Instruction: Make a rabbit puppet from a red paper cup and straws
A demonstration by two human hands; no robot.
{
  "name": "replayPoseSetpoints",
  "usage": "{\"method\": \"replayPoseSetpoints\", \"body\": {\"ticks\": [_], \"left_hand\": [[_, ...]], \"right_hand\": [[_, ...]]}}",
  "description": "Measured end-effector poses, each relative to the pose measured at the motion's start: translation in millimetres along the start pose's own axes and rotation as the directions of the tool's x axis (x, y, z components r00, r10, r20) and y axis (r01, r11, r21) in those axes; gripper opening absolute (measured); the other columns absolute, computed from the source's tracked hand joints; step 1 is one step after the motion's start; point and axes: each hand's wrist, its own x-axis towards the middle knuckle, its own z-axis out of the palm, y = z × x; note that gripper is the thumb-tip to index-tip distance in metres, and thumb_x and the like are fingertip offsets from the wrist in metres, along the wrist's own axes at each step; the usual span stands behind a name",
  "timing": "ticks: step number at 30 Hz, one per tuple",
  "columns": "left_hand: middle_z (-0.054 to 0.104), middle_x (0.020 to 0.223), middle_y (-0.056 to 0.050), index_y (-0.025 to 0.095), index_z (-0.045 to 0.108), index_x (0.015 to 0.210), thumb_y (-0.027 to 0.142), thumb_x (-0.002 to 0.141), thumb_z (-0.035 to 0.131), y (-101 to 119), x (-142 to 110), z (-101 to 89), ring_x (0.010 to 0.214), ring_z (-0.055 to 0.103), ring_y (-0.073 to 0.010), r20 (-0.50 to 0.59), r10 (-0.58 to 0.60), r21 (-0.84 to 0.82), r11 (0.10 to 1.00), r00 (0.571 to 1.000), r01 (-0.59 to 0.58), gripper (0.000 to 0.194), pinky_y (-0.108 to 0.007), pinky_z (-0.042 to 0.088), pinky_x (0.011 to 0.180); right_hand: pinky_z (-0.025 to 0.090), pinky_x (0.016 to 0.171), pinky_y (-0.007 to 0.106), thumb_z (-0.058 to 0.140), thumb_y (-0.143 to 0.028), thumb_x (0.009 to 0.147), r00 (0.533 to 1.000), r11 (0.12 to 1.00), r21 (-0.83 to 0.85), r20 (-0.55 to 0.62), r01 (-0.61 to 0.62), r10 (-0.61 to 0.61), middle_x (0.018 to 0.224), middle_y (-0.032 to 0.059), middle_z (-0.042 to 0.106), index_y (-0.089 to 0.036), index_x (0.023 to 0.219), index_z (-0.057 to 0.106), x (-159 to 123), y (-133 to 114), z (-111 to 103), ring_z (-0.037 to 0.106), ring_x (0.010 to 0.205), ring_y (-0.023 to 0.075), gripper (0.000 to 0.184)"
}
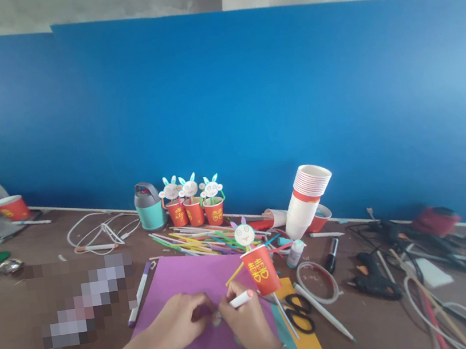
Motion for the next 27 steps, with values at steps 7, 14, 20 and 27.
{"method": "replayPoseSetpoints", "body": {"ticks": [7, 14, 20, 27], "left_hand": [[0.072, 0.078, 0.001, 0.026, 0.066, 0.084, 0.020, 0.075, 0.050, 2.4, -0.6, 0.4, 0.072, 0.065, -0.0177, 0.007, -0.013, 0.066, 0.998, 1.000, 0.013, 0.020, -0.022, 0.040, 0.060], [0.072, 0.078, 0.002, 0.027, 0.065, 0.085, 0.019, 0.075, 0.050, 2.6, -0.9, 0.0, 0.070, 0.065, -0.0172, 0.009, 0.004, 0.029, 1.000, 1.000, -0.004, 0.020, -0.023, 0.039, 0.060], [0.071, 0.077, 0.002, 0.027, 0.064, 0.082, 0.017, 0.073, 0.050, 0.7, -0.6, 1.4, 0.070, 0.065, -0.0172, -0.007, 0.009, 0.030, 1.000, 1.000, -0.009, 0.019, -0.022, 0.037, 0.059], [0.072, 0.079, 0.001, 0.027, 0.064, 0.084, 0.019, 0.073, 0.051, -0.1, -0.8, 2.4, 0.074, 0.066, -0.0184, 0.004, 0.000, 0.052, 0.999, 1.000, 0.000, 0.019, -0.023, 0.039, 0.061]], "right_hand": [[0.025, 0.046, 0.022, 0.047, -0.025, 0.068, 1.000, 1.000, 0.006, 0.024, -0.017, 0.017, 0.048, -0.0091, 0.031, -0.024, 0.056, 0.033, -1.5, -1.1, -0.9, 0.031, 0.046, 0.0096, 0.019], [0.026, 0.045, 0.022, 0.049, -0.026, 0.070, 0.999, 1.000, -0.001, 0.041, -0.003, 0.003, 0.047, -0.0092, 0.030, -0.024, 0.055, 0.031, -2.4, -3.0, -1.3, 0.031, 0.045, 0.0101, 0.023], [0.027, 0.047, 0.022, 0.047, -0.023, 0.071, 0.998, 0.999, -0.019, 0.057, 0.032, -0.031, 0.049, -0.0086, 0.032, -0.024, 0.056, 0.033, -2.3, 0.8, -0.8, 0.033, 0.047, 0.0099, 0.021], [0.026, 0.046, 0.021, 0.049, -0.022, 0.069, 0.998, 1.000, 0.002, 0.060, 0.018, -0.018, 0.047, -0.0089, 0.031, -0.023, 0.054, 0.033, -3.2, -3.3, -2.1, 0.032, 0.045, 0.0095, 0.021]]}}
